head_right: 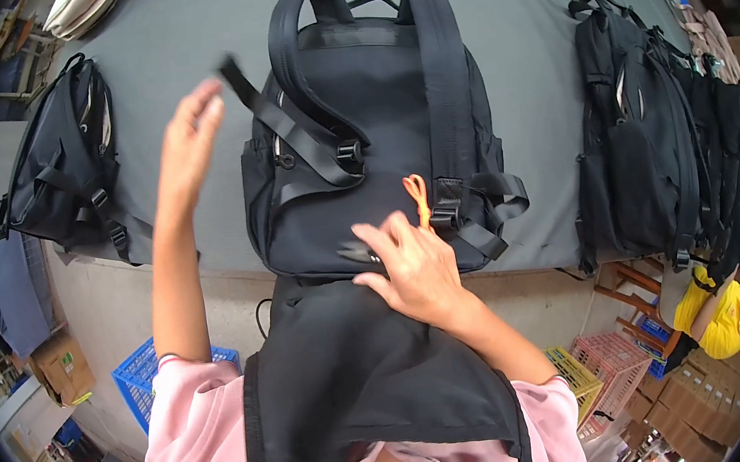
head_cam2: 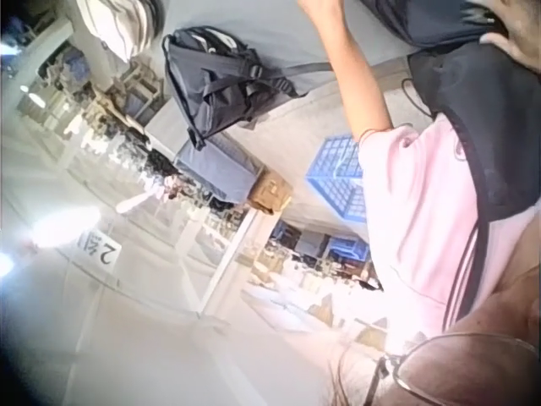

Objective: The recorder uses small clippers to trim loose threads from various parts of a black backpack, including the straps and handle, while working at a large factory table.

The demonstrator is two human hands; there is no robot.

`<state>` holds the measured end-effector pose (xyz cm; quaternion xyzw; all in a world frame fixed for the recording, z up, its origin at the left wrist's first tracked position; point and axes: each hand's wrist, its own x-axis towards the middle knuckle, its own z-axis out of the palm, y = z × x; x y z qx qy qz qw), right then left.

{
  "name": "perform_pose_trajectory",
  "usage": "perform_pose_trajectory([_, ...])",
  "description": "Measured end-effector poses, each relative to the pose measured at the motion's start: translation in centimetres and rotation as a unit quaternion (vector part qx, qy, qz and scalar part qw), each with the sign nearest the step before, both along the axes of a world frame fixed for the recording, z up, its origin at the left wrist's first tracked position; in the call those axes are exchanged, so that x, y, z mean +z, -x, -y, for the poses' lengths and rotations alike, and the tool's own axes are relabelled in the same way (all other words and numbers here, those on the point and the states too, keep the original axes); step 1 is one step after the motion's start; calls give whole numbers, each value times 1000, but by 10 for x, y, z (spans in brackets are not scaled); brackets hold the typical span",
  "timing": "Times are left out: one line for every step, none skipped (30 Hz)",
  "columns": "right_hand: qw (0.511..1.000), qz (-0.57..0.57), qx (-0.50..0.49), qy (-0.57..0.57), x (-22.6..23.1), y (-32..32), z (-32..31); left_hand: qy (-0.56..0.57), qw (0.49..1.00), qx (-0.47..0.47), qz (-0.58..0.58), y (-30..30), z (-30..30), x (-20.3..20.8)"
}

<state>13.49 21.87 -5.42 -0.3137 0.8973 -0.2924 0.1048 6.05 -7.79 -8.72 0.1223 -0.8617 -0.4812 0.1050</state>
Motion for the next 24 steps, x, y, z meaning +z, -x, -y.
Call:
perform_pose_trajectory([1000,-13,13,-18,-3,-3,-2,74,996,-41,25,-15,0,-7])
perform_pose_trajectory([999,-23,24,-38,-5,-6,-4,62,992,-45,104,-30,-7,-12])
perform_pose_trajectory([999,-18,24,-36,-7,-9,-5,4,982,-77,173,-43,-15,-10])
perform_pose_trajectory([997,-42,38,-52,-8,-7,-6,-16,971,-143,189,-52,-21,-6])
perform_pose_trajectory([994,-67,52,-69,-8,-6,-7,60,966,-208,144,-59,-25,-8])
perform_pose_trajectory([994,-84,47,-49,-9,-4,-10,134,949,-271,93,-62,-28,-10])
perform_pose_trajectory([991,-118,36,-51,-11,-3,-14,134,949,-270,92,-63,-28,-8])
perform_pose_trajectory([986,-153,25,-53,-12,-3,-20,106,937,-310,124,-62,-28,-3])
perform_pose_trajectory([986,-160,4,-46,-12,2,-25,74,920,-352,156,-59,-30,-1])
perform_pose_trajectory([983,-172,-2,-64,-9,8,-33,70,919,-357,152,-55,-33,0])
perform_pose_trajectory([984,-165,-30,-54,-10,11,-41,47,902,-393,171,-50,-36,0])
perform_pose_trajectory([984,-160,-60,-44,-10,10,-48,27,882,-431,188,-48,-42,3])
perform_pose_trajectory([986,-132,-95,-21,-9,11,-53,36,876,-443,186,-46,-54,7])
perform_pose_trajectory([987,-93,-129,-7,-14,12,-61,33,872,-453,182,-45,-64,3])
perform_pose_trajectory([987,-58,-152,-5,-12,15,-63,48,873,-470,123,-45,-71,-5])
perform_pose_trajectory([985,-21,-174,-2,-9,17,-65,61,870,-484,64,-45,-77,-12])
perform_pose_trajectory([984,-5,-176,-31,-6,16,-71,58,867,-491,64,-45,-84,-16])
perform_pose_trajectory([982,-1,-186,-34,-6,14,-73,26,867,-495,47,-46,-89,-20])
perform_pose_trajectory([981,27,-187,39,-8,14,-75,-7,868,-496,31,-47,-94,-24])
perform_pose_trajectory([974,56,-186,113,-10,12,-77,-40,868,-495,16,-49,-98,-27])
perform_pose_trajectory([967,55,-212,132,-5,11,-68,-26,868,-495,-16,-50,-102,-24])
perform_pose_trajectory([966,58,-216,129,-6,9,-60,-31,866,-498,-13,-52,-107,-27])
perform_pose_trajectory([953,59,-251,160,-6,6,-53,-50,874,-483,-3,-55,-111,-30])
perform_pose_trajectory([938,58,-284,191,-8,5,-46,-69,882,-466,6,-58,-116,-32])
